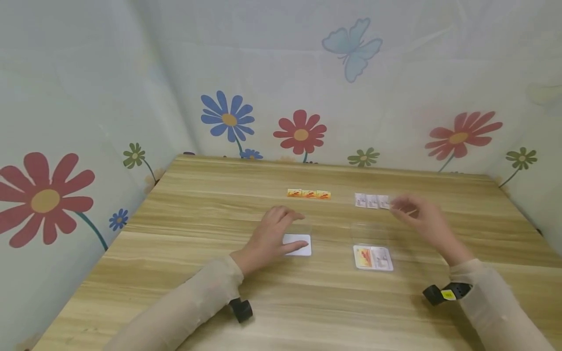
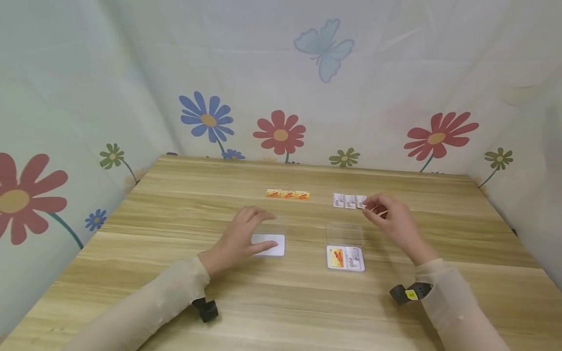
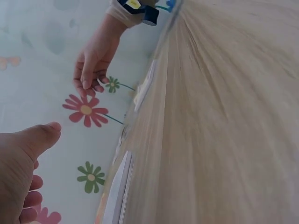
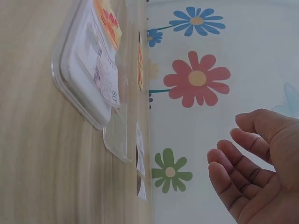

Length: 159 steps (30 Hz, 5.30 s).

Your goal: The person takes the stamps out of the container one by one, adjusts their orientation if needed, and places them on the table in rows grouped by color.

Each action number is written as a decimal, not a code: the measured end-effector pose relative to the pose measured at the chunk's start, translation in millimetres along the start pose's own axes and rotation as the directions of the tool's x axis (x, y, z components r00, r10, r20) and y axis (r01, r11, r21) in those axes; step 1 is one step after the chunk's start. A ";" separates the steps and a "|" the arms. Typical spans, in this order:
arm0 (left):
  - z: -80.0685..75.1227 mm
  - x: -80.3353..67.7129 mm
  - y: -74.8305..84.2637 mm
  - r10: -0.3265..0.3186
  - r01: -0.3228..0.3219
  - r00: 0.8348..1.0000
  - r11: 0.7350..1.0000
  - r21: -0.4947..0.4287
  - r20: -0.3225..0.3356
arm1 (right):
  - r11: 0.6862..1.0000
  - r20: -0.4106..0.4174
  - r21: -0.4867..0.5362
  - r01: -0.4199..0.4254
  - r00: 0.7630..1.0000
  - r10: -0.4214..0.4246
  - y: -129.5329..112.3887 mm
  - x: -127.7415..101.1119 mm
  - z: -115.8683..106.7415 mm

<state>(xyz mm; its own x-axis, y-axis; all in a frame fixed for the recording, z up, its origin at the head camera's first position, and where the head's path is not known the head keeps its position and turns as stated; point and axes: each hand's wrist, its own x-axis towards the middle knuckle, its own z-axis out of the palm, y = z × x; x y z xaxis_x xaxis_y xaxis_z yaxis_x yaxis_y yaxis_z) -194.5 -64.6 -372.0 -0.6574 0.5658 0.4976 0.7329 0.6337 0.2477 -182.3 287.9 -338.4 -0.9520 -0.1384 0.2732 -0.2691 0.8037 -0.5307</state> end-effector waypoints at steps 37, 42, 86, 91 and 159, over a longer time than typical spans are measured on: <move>42.4 27.4 42.6 0.089 -0.087 0.985 0.996 -0.021 0.145 | 0.989 0.151 0.053 0.139 0.978 -0.145 -16.9 -22.6 25.4; 50.2 29.7 46.4 0.093 -0.091 0.981 0.996 -0.021 0.168 | 0.988 0.182 0.047 0.147 0.971 -0.154 -18.5 -27.3 29.6; 78.4 38.6 74.1 -0.060 0.052 0.939 0.998 0.032 0.340 | 0.976 0.178 -0.003 0.218 0.960 -0.214 -26.5 -36.5 57.7; 78.7 38.5 74.7 -0.059 0.050 0.942 0.998 0.035 0.331 | 0.979 0.182 -0.002 0.202 0.963 -0.198 -25.7 -37.6 58.4; 76.5 38.3 78.8 -0.050 0.038 0.939 0.998 0.042 0.341 | 0.982 0.143 -0.047 0.184 0.974 -0.176 -37.9 -36.3 34.7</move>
<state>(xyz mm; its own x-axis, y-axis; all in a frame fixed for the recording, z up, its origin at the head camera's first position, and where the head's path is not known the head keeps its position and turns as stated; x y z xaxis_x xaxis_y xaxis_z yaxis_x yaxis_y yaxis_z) -175.4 47.4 -397.0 -0.7134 0.6794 0.1716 0.6996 0.6763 0.2308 -142.5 242.4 -356.1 -0.9009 -0.3584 0.2449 -0.4324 0.7908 -0.4332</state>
